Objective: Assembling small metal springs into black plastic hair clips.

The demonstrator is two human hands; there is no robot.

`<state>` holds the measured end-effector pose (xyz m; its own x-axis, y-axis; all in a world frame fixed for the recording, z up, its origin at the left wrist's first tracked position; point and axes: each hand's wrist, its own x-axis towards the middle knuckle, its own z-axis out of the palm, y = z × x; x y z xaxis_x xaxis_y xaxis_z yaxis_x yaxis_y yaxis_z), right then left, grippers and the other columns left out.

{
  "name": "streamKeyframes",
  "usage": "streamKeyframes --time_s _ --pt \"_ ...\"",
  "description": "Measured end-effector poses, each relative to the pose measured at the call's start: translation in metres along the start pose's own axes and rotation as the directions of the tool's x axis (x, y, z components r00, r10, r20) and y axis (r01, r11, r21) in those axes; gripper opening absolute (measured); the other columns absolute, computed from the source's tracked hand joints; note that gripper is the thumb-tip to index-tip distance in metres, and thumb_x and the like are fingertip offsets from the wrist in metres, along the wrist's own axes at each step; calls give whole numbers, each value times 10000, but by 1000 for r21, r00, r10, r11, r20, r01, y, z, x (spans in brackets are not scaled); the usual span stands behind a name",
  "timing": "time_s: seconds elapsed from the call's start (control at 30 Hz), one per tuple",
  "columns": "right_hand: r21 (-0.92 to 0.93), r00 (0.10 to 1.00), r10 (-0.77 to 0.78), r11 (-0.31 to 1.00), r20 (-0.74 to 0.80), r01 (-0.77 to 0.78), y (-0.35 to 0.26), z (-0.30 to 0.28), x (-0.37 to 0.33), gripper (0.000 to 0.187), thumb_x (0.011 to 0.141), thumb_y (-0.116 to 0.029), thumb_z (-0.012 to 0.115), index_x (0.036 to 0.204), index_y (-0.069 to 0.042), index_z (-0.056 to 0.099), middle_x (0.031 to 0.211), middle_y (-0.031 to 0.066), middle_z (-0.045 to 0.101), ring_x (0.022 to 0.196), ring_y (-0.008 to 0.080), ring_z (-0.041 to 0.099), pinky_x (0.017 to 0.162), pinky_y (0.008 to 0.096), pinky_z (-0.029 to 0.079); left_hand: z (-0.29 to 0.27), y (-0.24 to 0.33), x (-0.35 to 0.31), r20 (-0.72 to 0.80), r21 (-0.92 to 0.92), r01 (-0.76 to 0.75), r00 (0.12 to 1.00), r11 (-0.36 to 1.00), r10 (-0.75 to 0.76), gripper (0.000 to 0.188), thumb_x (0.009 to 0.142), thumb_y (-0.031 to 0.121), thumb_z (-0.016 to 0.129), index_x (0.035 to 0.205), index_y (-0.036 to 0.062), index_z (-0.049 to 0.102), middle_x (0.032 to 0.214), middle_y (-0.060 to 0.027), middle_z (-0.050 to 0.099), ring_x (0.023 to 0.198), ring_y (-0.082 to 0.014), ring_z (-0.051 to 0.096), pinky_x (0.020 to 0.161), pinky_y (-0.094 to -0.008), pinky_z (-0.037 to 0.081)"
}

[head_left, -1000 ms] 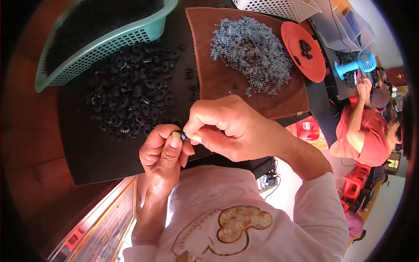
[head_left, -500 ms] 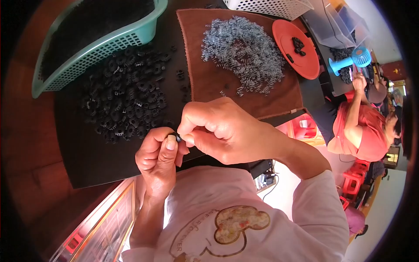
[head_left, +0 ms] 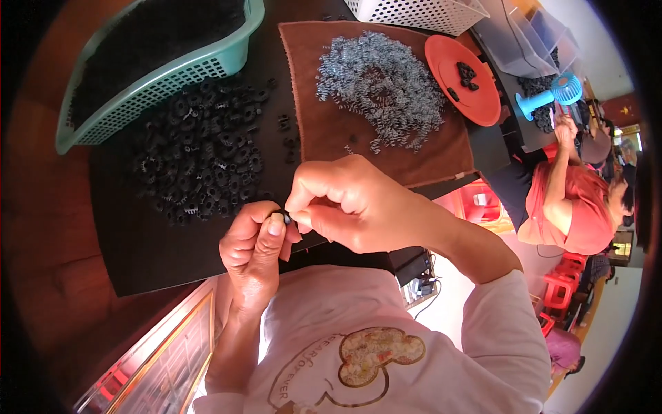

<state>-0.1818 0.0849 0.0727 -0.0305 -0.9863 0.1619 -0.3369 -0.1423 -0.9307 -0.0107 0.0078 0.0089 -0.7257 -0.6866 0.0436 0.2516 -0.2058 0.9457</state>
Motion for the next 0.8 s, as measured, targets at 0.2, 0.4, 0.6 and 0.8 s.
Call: streamKeyframes --time_s 0.2,0.4,0.6,0.8 --pt "43 998 4 999 -68 -1 6 7 -4 74 849 49 550 850 -24 536 716 78 595 603 176 583 536 306 435 5 0 1 -28 -5 -9 1000 1000 9 196 983 196 579 983 1 597 757 -40 619 601 -57 501 499 -183 382" --pt "-112 997 -75 991 -27 71 3 4 1 60 862 28 531 866 -19 494 691 129 615 594 279 626 517 374 464 1 1 0 11 38 -35 999 999 35 198 991 198 570 983 3 609 766 -35 625 587 -48 477 507 -195 389" --pt "250 986 165 954 33 -168 5 1 1 122 924 -5 588 1037 -12 541 751 15 560 639 66 519 551 236 424 -4 2 5 52 -83 43 998 996 -38 188 999 185 553 981 7 613 742 -26 631 554 -34 458 495 -180 369" --pt "17 987 156 988 36 -156 9 0 -1 95 931 -82 620 946 -2 572 687 36 558 595 102 519 535 271 411 0 2 3 -9 -84 2 1000 996 -2 196 1000 184 549 989 -2 607 750 -33 637 554 -46 470 502 -190 387"
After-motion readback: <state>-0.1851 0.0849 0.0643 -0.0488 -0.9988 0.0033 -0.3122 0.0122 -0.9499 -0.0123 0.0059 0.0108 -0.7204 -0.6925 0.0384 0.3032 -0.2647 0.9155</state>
